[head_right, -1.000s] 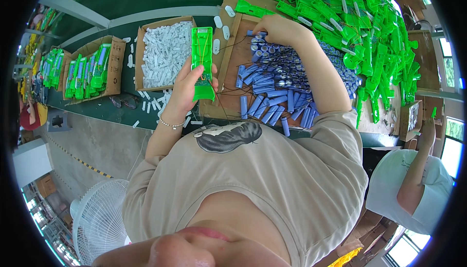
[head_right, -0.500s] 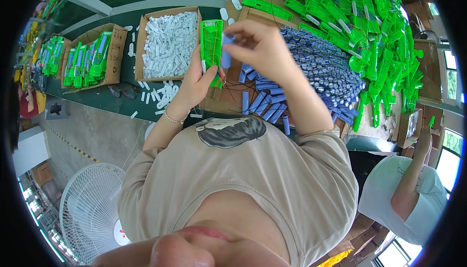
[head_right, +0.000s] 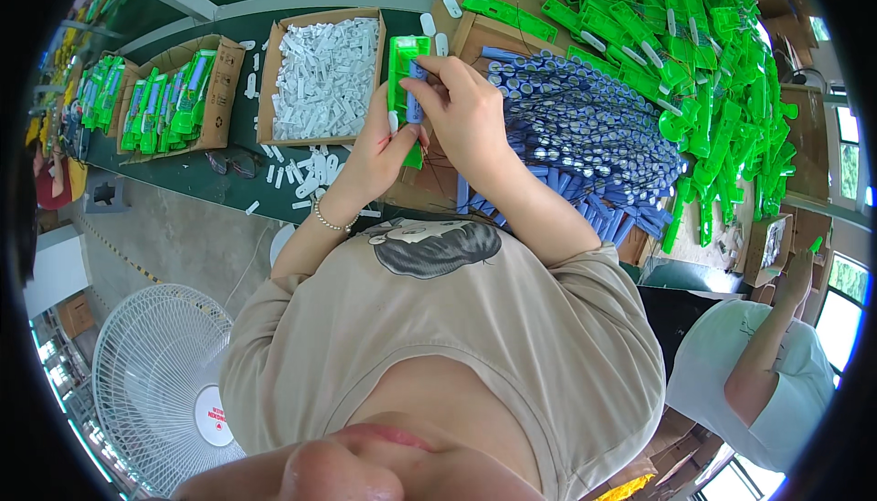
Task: The person assembles plastic housings by hand, inserting rechargeable batteries, wiring harnesses, internal chips, and white plastic clips into them on a factory assembly line.
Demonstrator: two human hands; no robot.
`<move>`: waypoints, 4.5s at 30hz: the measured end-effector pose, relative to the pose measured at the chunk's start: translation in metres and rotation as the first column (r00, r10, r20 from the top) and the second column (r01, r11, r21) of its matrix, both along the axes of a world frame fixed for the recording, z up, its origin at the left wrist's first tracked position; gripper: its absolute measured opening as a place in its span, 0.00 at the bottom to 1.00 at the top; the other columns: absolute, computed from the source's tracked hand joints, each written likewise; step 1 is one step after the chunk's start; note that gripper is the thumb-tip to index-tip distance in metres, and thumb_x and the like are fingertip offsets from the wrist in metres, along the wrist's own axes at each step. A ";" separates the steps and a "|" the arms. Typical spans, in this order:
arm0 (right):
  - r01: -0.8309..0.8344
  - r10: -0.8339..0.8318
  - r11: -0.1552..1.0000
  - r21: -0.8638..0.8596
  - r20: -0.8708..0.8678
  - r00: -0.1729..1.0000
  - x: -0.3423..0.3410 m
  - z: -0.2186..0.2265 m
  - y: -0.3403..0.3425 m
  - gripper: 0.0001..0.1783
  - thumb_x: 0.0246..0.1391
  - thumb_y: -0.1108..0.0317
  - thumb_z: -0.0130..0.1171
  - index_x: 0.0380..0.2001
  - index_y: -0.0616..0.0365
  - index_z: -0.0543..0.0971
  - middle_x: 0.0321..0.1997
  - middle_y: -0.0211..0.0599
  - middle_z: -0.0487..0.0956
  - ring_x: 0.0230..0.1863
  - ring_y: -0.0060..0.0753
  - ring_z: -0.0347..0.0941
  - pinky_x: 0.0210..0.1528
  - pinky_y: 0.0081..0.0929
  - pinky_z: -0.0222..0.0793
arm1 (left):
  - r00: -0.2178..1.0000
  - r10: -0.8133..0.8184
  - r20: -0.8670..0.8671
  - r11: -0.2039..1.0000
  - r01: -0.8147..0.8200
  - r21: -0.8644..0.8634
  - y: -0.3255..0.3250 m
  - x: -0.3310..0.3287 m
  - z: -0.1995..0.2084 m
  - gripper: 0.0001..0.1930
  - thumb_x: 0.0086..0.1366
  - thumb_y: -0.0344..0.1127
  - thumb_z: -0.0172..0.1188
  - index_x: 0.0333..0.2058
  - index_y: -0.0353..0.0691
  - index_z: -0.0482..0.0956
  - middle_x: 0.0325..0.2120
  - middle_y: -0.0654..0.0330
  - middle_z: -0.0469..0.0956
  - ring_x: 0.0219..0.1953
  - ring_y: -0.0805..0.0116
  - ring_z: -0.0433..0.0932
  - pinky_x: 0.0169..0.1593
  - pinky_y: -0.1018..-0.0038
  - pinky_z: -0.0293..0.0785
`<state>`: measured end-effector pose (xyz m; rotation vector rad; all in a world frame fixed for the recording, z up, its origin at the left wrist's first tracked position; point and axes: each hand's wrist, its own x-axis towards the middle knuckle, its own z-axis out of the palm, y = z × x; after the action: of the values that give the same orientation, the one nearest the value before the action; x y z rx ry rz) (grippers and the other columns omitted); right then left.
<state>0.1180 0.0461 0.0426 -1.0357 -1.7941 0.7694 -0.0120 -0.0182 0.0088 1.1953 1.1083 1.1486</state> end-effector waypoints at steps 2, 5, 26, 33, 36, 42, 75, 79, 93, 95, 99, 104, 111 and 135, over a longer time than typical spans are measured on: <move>-0.018 0.003 0.997 0.070 0.204 0.979 0.002 0.001 0.000 0.16 0.46 0.72 0.67 0.39 0.63 0.76 0.30 0.39 0.80 0.33 0.26 0.78 0.32 0.23 0.73 | 0.999 0.028 0.016 0.998 -0.029 0.064 -0.001 0.004 -0.005 0.26 0.67 0.26 0.46 0.61 0.37 0.50 0.37 0.59 0.70 0.33 0.75 0.73 0.36 0.78 0.73; 0.013 -0.016 0.991 -0.132 -0.021 1.000 -0.003 -0.007 0.002 0.24 0.48 0.72 0.66 0.48 0.64 0.71 0.37 0.42 0.79 0.39 0.26 0.77 0.37 0.23 0.74 | 0.997 0.046 0.058 0.993 -0.052 0.107 -0.001 0.002 -0.003 0.23 0.68 0.30 0.47 0.59 0.36 0.53 0.37 0.60 0.71 0.32 0.75 0.74 0.35 0.79 0.73; -0.388 -0.019 0.761 -0.521 -0.615 0.789 0.022 -0.019 0.029 0.17 0.59 0.73 0.53 0.50 0.66 0.69 0.39 0.39 0.79 0.37 0.28 0.77 0.40 0.25 0.75 | 0.927 -0.011 -0.375 0.989 -0.045 -0.141 0.009 -0.080 0.021 0.15 0.63 0.37 0.58 0.46 0.37 0.77 0.36 0.56 0.81 0.37 0.72 0.79 0.40 0.75 0.74; -0.443 0.032 0.759 -0.478 -0.652 0.758 0.026 -0.012 0.024 0.18 0.59 0.73 0.52 0.52 0.67 0.68 0.40 0.42 0.79 0.37 0.29 0.78 0.36 0.22 0.75 | 0.194 0.181 -0.964 0.983 -0.057 0.173 0.069 -0.152 -0.003 0.11 0.61 0.36 0.57 0.41 0.46 0.81 0.37 0.55 0.79 0.38 0.56 0.78 0.41 0.65 0.74; -0.438 0.055 0.738 -0.513 -0.601 0.797 0.022 -0.014 0.019 0.19 0.58 0.75 0.53 0.52 0.68 0.69 0.43 0.37 0.78 0.42 0.22 0.75 0.43 0.19 0.71 | 0.102 0.101 -0.990 0.995 0.010 0.103 0.083 -0.148 -0.016 0.10 0.60 0.37 0.58 0.39 0.45 0.81 0.36 0.57 0.79 0.39 0.56 0.78 0.41 0.65 0.74; -0.403 0.064 0.752 -0.521 -0.552 0.832 0.031 -0.017 0.022 0.21 0.57 0.75 0.55 0.53 0.69 0.68 0.44 0.37 0.78 0.43 0.22 0.75 0.44 0.19 0.70 | 0.193 0.096 -0.977 0.995 0.002 0.098 0.095 -0.160 -0.013 0.09 0.59 0.37 0.59 0.38 0.44 0.81 0.35 0.57 0.80 0.40 0.58 0.78 0.42 0.65 0.75; -0.227 0.219 0.968 -0.105 -0.083 0.972 0.006 -0.001 0.004 0.29 0.44 0.71 0.68 0.52 0.59 0.72 0.36 0.44 0.81 0.32 0.30 0.80 0.34 0.25 0.77 | 0.777 0.316 -0.544 0.820 0.064 0.568 0.034 -0.049 0.057 0.06 0.54 0.28 0.65 0.32 0.36 0.81 0.27 0.58 0.80 0.26 0.68 0.78 0.29 0.77 0.72; -0.201 0.193 0.973 -0.112 -0.083 0.978 0.003 -0.004 0.000 0.30 0.44 0.71 0.68 0.53 0.59 0.72 0.36 0.45 0.81 0.31 0.28 0.79 0.33 0.25 0.77 | 0.777 0.360 -0.517 0.847 -0.039 0.530 0.033 -0.039 0.059 0.05 0.54 0.29 0.65 0.30 0.37 0.81 0.23 0.59 0.79 0.22 0.67 0.77 0.26 0.76 0.71; -0.132 0.120 0.987 -0.088 -0.131 0.984 -0.005 -0.013 -0.005 0.30 0.42 0.73 0.70 0.51 0.62 0.72 0.37 0.47 0.80 0.35 0.30 0.80 0.37 0.26 0.78 | 0.798 0.303 -0.522 0.894 -0.049 0.445 0.036 -0.040 0.058 0.05 0.55 0.30 0.65 0.30 0.35 0.81 0.23 0.58 0.80 0.24 0.69 0.78 0.27 0.78 0.72; -0.168 0.155 0.977 -0.135 -0.102 0.983 -0.004 -0.007 -0.004 0.30 0.42 0.74 0.70 0.51 0.63 0.72 0.38 0.46 0.80 0.36 0.28 0.79 0.38 0.25 0.77 | 0.783 0.317 -0.535 0.882 -0.037 0.469 0.034 -0.043 0.057 0.07 0.55 0.30 0.66 0.31 0.34 0.80 0.25 0.58 0.81 0.24 0.72 0.78 0.28 0.80 0.72; -0.364 0.264 0.869 -0.336 -0.308 0.914 -0.003 -0.010 -0.002 0.29 0.45 0.78 0.67 0.52 0.67 0.71 0.41 0.39 0.80 0.41 0.23 0.76 0.44 0.23 0.75 | 0.653 0.471 -0.593 0.822 -0.081 0.564 0.036 -0.044 0.059 0.14 0.51 0.38 0.70 0.29 0.40 0.74 0.18 0.63 0.77 0.18 0.71 0.75 0.23 0.80 0.69; -0.480 0.285 0.769 -0.422 -0.445 0.849 0.002 -0.012 -0.004 0.29 0.48 0.82 0.63 0.55 0.68 0.67 0.46 0.38 0.77 0.47 0.22 0.73 0.50 0.22 0.71 | 0.658 0.433 -0.616 0.746 0.121 0.655 0.052 -0.054 0.048 0.15 0.53 0.43 0.68 0.32 0.43 0.75 0.13 0.66 0.68 0.14 0.67 0.69 0.20 0.74 0.64; -0.456 0.269 0.728 -0.512 -0.399 0.877 -0.005 -0.006 -0.007 0.36 0.51 0.83 0.58 0.60 0.62 0.53 0.43 0.47 0.78 0.42 0.29 0.77 0.42 0.23 0.75 | 0.735 0.142 -0.663 0.904 0.176 0.389 0.053 -0.058 0.034 0.14 0.60 0.43 0.62 0.40 0.43 0.73 0.14 0.65 0.67 0.17 0.69 0.69 0.25 0.74 0.65; -0.544 0.312 0.611 -0.576 -0.456 0.833 -0.010 0.000 -0.002 0.40 0.51 0.81 0.59 0.63 0.59 0.50 0.44 0.47 0.76 0.45 0.29 0.75 0.43 0.25 0.75 | 0.994 -0.086 -0.067 0.978 0.071 -0.198 0.047 -0.059 0.022 0.14 0.61 0.29 0.54 0.47 0.36 0.74 0.21 0.70 0.68 0.26 0.83 0.67 0.30 0.83 0.63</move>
<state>0.1083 0.0442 0.0425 -0.8339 -1.4931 1.9209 -0.0707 0.0286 0.0311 1.1260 1.1910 0.9181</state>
